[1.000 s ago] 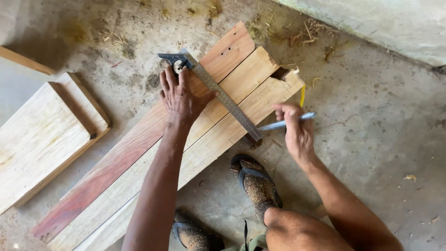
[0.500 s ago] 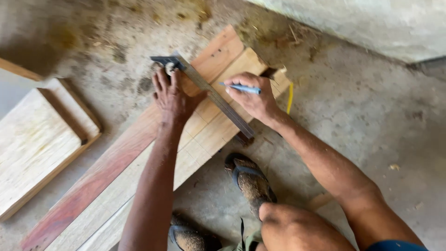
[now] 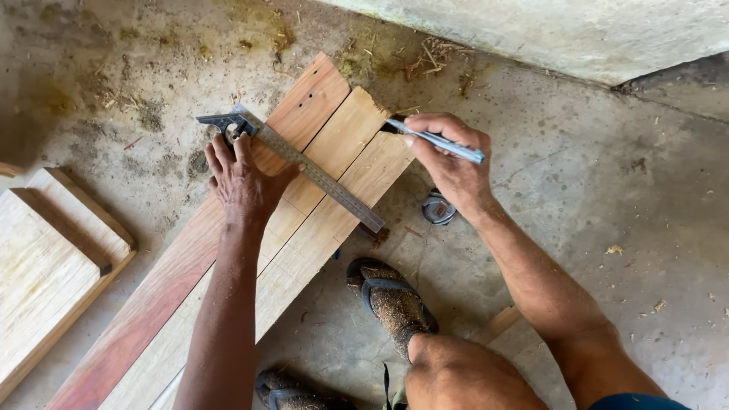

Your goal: The recorder is using a combination square and a pen to mark cutting lines on wooden planks.

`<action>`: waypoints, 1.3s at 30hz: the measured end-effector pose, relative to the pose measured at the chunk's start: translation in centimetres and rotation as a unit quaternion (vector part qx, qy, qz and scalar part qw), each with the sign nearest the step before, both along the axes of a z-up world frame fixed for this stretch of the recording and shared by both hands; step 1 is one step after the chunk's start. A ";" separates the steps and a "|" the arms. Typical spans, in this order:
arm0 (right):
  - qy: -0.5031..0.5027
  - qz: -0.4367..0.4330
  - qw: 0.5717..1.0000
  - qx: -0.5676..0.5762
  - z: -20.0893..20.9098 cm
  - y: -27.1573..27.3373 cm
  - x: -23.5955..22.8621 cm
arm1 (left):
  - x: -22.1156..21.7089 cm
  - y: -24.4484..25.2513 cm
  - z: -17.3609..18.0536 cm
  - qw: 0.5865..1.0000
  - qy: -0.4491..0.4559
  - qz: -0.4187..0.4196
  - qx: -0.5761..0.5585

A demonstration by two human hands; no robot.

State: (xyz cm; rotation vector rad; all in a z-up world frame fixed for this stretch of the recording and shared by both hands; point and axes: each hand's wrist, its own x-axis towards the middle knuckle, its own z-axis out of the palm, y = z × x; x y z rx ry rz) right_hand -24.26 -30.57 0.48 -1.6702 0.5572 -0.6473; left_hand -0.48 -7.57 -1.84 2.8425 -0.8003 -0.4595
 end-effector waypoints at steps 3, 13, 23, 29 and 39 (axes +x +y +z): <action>0.011 -0.024 1.000 0.002 -2.5 0.0 -0.5 | -0.1 0.0 0.4 1.000 -0.003 0.005 0.012; -0.031 0.088 0.996 -0.007 -3.6 5.9 5.0 | -0.3 -0.2 0.5 1.000 -0.014 0.022 0.004; -0.041 0.155 0.985 -0.058 -3.9 7.2 8.9 | -0.3 -0.2 0.4 1.000 -0.010 0.024 0.004; -0.020 0.161 0.984 -0.079 -3.6 7.3 9.5 | -0.2 -0.1 0.3 1.000 -0.008 0.020 -0.002; -0.004 0.157 0.985 -0.071 -3.0 7.0 8.5 | -0.2 -0.3 0.5 1.000 -0.002 0.019 0.010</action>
